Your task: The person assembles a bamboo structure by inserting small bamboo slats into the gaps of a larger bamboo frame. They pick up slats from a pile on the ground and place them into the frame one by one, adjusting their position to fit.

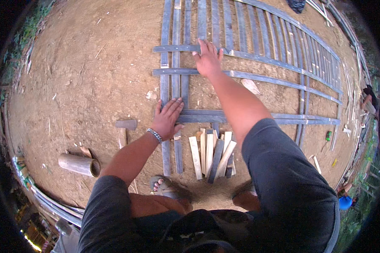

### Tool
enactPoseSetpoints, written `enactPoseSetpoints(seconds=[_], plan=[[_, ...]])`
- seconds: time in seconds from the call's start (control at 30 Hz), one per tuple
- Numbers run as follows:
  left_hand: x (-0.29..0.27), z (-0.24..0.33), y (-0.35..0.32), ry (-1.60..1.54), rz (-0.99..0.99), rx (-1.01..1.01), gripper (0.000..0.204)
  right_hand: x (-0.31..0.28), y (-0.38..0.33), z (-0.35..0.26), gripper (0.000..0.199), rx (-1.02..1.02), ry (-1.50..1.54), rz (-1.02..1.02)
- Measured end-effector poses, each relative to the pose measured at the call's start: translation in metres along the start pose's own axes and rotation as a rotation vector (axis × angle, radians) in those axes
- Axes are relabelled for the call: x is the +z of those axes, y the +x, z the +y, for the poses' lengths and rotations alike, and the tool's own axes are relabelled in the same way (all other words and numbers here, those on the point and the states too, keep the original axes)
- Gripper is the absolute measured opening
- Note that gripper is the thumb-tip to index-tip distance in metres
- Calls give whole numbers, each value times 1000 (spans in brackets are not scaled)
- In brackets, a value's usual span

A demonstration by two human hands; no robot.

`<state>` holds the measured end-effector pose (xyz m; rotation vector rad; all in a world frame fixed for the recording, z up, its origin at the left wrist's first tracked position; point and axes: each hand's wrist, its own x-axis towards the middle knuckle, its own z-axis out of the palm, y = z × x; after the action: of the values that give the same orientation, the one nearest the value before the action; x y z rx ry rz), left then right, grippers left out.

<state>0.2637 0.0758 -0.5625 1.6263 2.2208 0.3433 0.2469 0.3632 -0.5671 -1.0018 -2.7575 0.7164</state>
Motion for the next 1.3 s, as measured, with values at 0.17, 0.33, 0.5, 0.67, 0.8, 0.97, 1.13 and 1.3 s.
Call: enactPoseSetpoints(seconds=[0.17, 0.33, 0.5, 0.67, 0.8, 0.97, 1.13, 1.3], plan=[[-12, 1, -8, 40, -58, -38, 95, -70, -54, 43, 56, 75, 541, 347], [-24, 22, -4, 39, -134, -34, 99, -82, -213, 182, 58, 262, 238, 561], [-42, 31, -21, 32, -126, -148, 97, -85, -336, 182, 58, 444, -89, 319], [-50, 29, -17, 110, -71, -299, 93, -86, -372, 123, 67, 220, 82, -139], [-51, 24, -20, 115, -38, -372, 90, -89, -374, 79, 83, 351, 12, -286], [-44, 24, -28, 182, -76, -361, 88, -88, -376, 81, 94, 428, 144, -353], [-46, 34, -27, 150, -132, -328, 87, -103, -369, 78, 94, 486, 154, -416], [-33, 17, -32, 145, -59, -293, 86, -91, -368, 79, 96, 505, 188, -370]])
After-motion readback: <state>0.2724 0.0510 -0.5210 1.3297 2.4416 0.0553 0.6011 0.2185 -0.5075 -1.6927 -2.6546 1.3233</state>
